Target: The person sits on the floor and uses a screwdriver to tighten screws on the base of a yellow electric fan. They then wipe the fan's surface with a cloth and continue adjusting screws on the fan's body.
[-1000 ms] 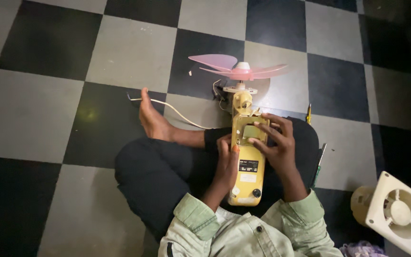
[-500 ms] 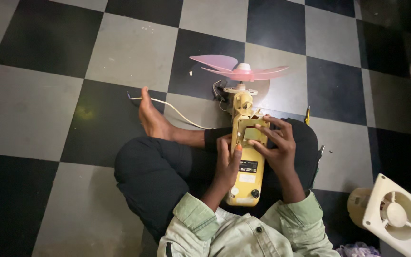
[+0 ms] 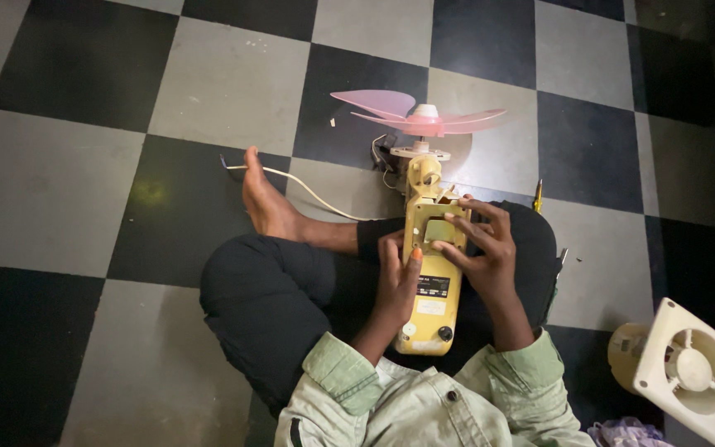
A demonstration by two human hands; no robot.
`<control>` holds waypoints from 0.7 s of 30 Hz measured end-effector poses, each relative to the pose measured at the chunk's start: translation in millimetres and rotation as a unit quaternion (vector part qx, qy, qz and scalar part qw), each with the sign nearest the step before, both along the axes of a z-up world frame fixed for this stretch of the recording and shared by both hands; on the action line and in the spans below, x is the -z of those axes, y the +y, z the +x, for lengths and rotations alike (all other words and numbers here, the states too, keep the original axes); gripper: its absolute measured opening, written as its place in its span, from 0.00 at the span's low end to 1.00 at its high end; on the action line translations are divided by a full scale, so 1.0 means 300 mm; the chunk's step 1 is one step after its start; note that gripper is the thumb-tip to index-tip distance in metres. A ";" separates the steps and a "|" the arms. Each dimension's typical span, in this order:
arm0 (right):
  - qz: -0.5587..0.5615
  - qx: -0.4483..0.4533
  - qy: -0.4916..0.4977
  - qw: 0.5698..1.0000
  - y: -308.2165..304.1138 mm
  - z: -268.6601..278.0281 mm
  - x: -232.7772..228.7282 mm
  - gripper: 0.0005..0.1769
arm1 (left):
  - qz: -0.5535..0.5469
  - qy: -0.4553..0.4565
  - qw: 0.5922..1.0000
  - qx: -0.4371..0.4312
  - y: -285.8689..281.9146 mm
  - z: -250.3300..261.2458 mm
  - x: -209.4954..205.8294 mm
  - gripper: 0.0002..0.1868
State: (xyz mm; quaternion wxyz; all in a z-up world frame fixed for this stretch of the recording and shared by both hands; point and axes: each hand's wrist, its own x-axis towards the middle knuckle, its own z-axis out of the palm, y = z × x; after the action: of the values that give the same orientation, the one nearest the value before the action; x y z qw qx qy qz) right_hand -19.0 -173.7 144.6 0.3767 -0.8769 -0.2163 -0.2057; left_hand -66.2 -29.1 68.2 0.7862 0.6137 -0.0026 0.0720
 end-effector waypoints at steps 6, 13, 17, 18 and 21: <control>0.017 -0.006 0.002 1.000 -0.001 -0.001 0.004 0.26 | -0.003 0.028 1.000 -0.011 -0.009 0.005 0.002 0.27; 0.022 -0.001 0.001 1.000 0.004 -0.007 0.004 0.27 | -0.094 0.051 0.994 -0.003 -0.004 0.035 0.003 0.26; 0.032 -0.005 0.018 0.999 0.003 -0.020 0.000 0.24 | -0.065 0.091 0.994 0.006 0.013 0.028 0.006 0.25; 0.037 -0.007 0.021 0.999 0.003 -0.022 -0.001 0.23 | -0.075 0.099 0.992 0.013 0.017 0.028 0.007 0.25; 0.029 -0.001 0.017 0.999 0.007 -0.028 0.002 0.22 | -0.112 0.084 0.990 0.028 0.021 0.030 0.008 0.27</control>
State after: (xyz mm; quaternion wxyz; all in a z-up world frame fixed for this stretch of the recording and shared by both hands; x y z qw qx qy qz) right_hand -27.4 -171.6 144.0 0.4057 -0.8689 -0.2044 -0.1966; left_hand -57.3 -22.7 65.9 0.8492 0.5254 0.0542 -0.0019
